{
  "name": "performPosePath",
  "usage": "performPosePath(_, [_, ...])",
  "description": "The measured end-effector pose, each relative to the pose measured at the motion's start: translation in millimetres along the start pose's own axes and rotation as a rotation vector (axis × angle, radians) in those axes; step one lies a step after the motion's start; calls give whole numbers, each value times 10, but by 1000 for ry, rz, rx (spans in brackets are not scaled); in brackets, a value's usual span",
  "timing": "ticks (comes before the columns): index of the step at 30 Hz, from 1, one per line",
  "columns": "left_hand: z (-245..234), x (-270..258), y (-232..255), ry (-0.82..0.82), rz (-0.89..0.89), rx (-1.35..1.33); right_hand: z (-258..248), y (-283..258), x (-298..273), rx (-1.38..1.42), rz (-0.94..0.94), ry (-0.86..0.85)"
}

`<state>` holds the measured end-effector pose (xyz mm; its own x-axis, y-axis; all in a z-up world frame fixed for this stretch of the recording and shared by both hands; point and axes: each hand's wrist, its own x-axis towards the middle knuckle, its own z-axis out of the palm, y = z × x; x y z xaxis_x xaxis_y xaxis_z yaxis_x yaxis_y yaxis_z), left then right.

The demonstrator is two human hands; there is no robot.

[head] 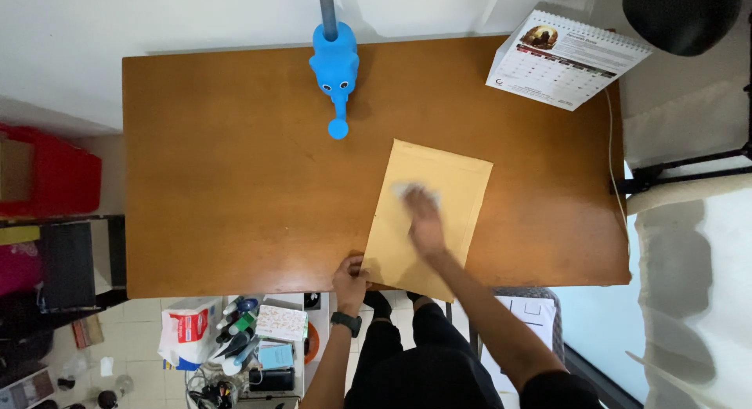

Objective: The person wipes a blue plastic watering can, a metal ruler, a spiral-bound calendar, and a brown envelope with a cloth on a wooden desk. The person places the ruler into the watering can and sets the calendar and envelope on the desk after cleaning.

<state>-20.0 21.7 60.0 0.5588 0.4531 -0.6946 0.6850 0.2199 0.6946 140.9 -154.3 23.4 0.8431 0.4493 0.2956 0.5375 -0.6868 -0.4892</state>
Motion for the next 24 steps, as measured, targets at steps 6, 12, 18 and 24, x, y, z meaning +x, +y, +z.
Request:
performPosePath(6, [-21, -33, 110, -1, -25, 1, -177, -362, -1110, 93, -211, -142])
performPosePath(12, [48, 15, 28, 35, -38, -3, -514, 867, -351, 80, 36, 96])
performPosePath(18, [80, 209, 70, 81, -28, 24, -342, 1543, 338, -94, 116, 223])
performPosePath(24, [108, 177, 54, 102, 24, -19, -8, 397, -694, 120, 6, 121])
